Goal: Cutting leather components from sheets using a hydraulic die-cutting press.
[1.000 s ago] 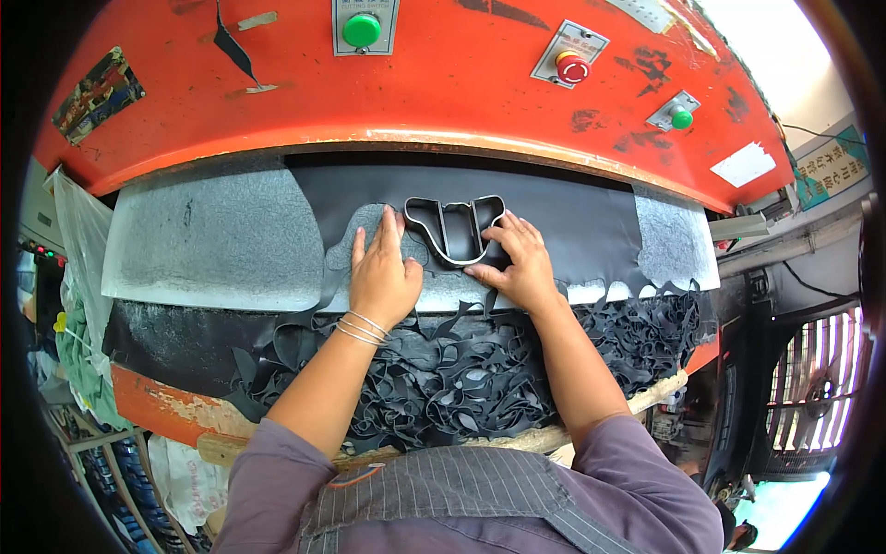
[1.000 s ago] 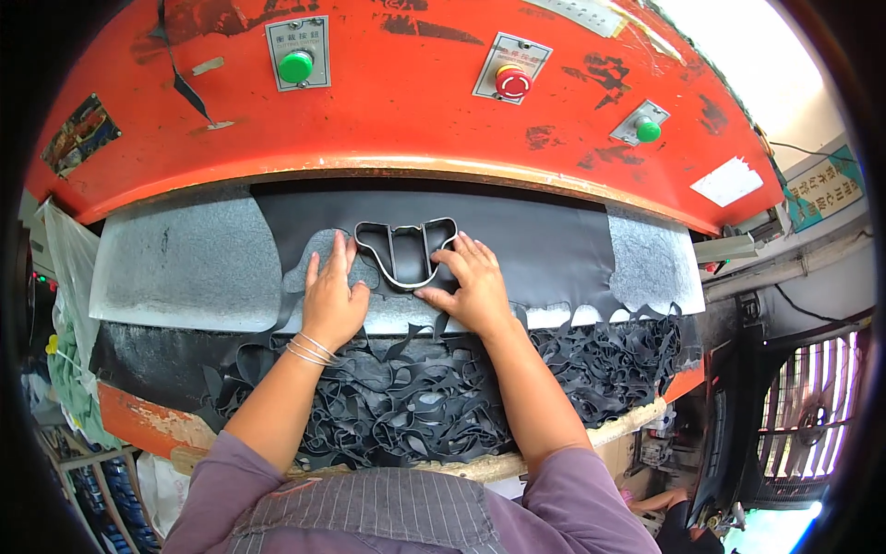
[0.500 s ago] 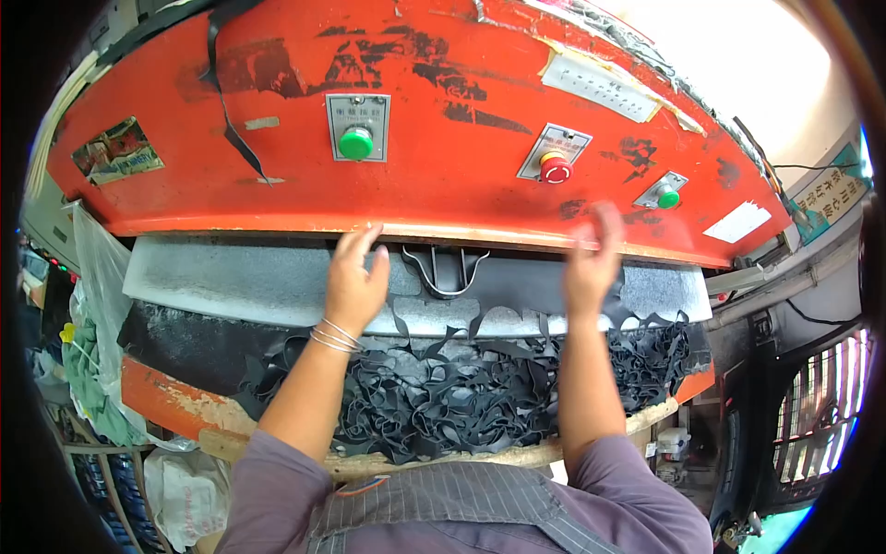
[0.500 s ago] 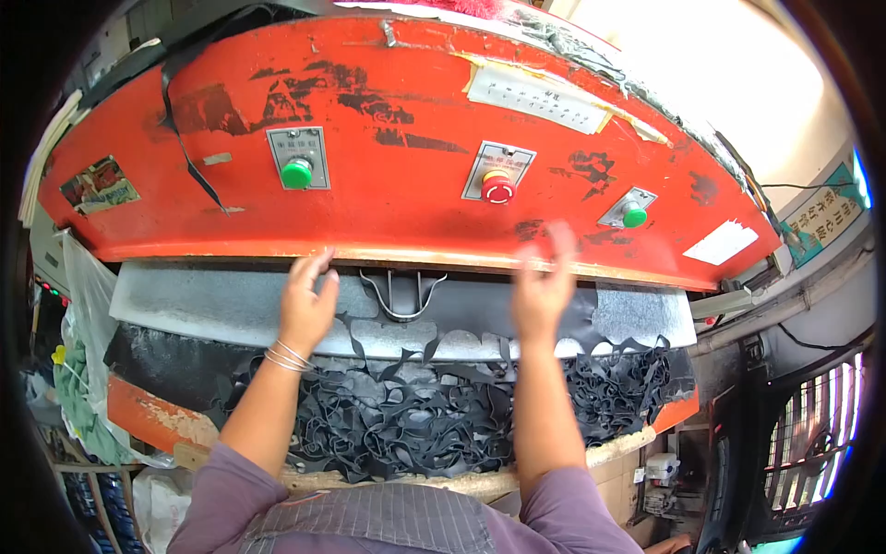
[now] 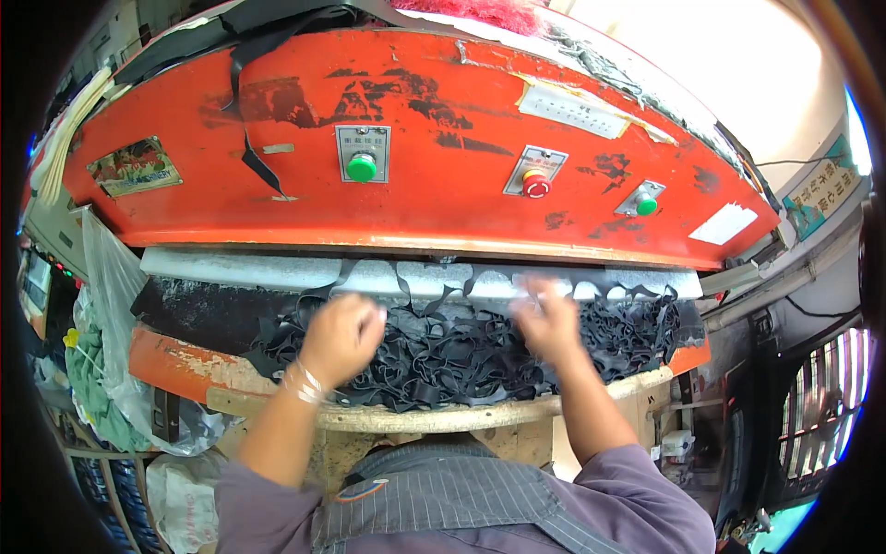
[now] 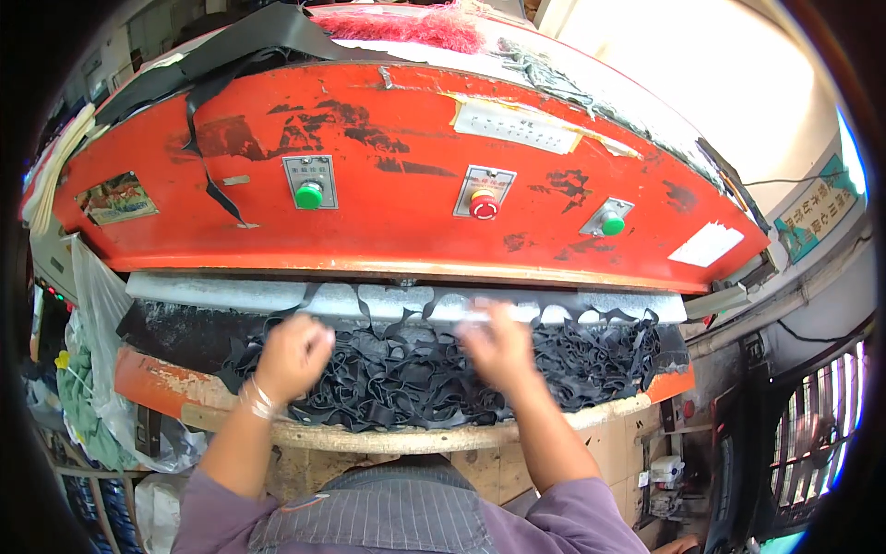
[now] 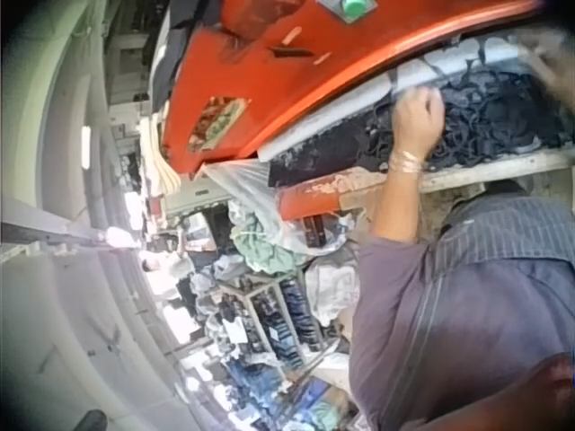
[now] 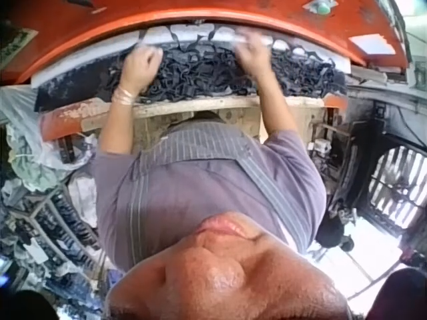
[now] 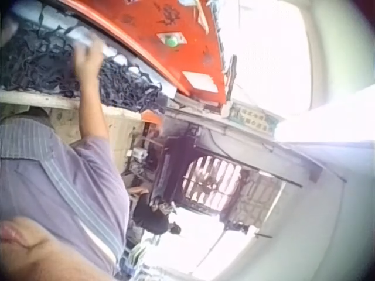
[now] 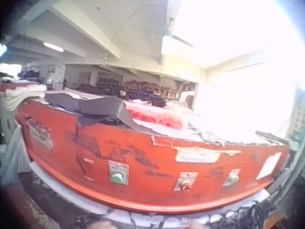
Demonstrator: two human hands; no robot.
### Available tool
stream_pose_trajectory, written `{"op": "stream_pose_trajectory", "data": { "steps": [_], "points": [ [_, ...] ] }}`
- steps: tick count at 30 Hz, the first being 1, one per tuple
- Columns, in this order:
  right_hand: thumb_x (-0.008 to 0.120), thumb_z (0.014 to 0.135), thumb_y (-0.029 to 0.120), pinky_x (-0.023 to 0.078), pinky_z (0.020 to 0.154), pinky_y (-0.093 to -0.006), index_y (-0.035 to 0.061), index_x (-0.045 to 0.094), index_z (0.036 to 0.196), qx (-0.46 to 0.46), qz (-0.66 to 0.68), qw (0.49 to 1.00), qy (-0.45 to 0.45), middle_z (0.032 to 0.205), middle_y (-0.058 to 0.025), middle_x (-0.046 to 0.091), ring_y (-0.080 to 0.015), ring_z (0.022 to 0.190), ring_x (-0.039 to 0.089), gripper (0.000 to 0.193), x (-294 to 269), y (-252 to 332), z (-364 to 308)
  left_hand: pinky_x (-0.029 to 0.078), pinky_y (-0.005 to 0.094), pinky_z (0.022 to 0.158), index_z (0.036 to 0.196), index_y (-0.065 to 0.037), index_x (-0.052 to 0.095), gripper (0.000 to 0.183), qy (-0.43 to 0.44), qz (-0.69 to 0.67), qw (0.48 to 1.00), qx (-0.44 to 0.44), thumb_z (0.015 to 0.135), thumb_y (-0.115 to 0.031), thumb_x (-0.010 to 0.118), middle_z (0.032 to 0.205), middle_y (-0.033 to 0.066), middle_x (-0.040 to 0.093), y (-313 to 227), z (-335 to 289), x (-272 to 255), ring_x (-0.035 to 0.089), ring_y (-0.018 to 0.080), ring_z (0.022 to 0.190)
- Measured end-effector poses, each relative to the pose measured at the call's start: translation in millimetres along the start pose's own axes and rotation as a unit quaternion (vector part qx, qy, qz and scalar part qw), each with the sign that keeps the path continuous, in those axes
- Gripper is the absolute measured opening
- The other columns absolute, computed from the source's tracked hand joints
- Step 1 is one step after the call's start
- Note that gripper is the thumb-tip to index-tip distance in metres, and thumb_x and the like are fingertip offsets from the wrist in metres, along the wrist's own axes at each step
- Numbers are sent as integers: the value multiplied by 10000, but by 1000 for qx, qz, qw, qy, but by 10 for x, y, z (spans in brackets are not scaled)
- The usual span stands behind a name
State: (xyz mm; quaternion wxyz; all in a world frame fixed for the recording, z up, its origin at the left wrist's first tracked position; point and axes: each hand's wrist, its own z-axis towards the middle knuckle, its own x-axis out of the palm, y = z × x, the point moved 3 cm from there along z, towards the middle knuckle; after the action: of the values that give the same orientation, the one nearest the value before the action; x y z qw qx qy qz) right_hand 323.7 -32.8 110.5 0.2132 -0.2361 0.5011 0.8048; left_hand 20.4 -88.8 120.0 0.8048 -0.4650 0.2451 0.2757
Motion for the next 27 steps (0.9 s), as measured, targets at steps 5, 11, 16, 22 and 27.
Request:
{"op": "stream_pose_trajectory", "data": {
  "steps": [5,11,16,22,27],
  "points": [
    [746,781,222,467,742,-355,73,694,875,-267,-23,937,223,849,-52,676,-248,827,624,184,567,529,-752,504,398,708,806,-103,701,183,132,50,989,-54,854,-260,620,778,90,626,-128,-1153,360,609,285,792],
    [655,779,168,475,741,-398,77,631,822,-326,-143,917,181,789,-80,640,-286,784,610,103,779,542,-55,491,401,700,775,-79,692,112,61,102,990,-69,790,-175,636,790,88,626,-219,-1212,465,584,294,780],
    [543,810,150,473,851,-366,89,633,853,-497,-305,788,200,972,-48,642,-242,958,599,117,972,563,1153,481,401,675,710,-90,675,104,30,88,992,-81,734,-185,643,737,76,592,-146,-1144,488,571,287,763],
    [558,801,219,459,901,-328,137,703,866,-556,-393,640,356,1032,26,641,-192,1170,510,179,1560,208,1873,475,386,628,662,-111,667,86,50,95,989,-102,690,-192,667,718,51,587,-179,-997,401,566,266,724],
    [575,798,280,396,935,-317,213,724,832,-710,-288,577,285,1167,78,635,-154,1316,385,167,1502,135,2043,456,387,616,650,-98,651,154,128,67,976,-162,707,-232,698,676,49,595,-119,-772,412,561,259,688]
  ]
}}
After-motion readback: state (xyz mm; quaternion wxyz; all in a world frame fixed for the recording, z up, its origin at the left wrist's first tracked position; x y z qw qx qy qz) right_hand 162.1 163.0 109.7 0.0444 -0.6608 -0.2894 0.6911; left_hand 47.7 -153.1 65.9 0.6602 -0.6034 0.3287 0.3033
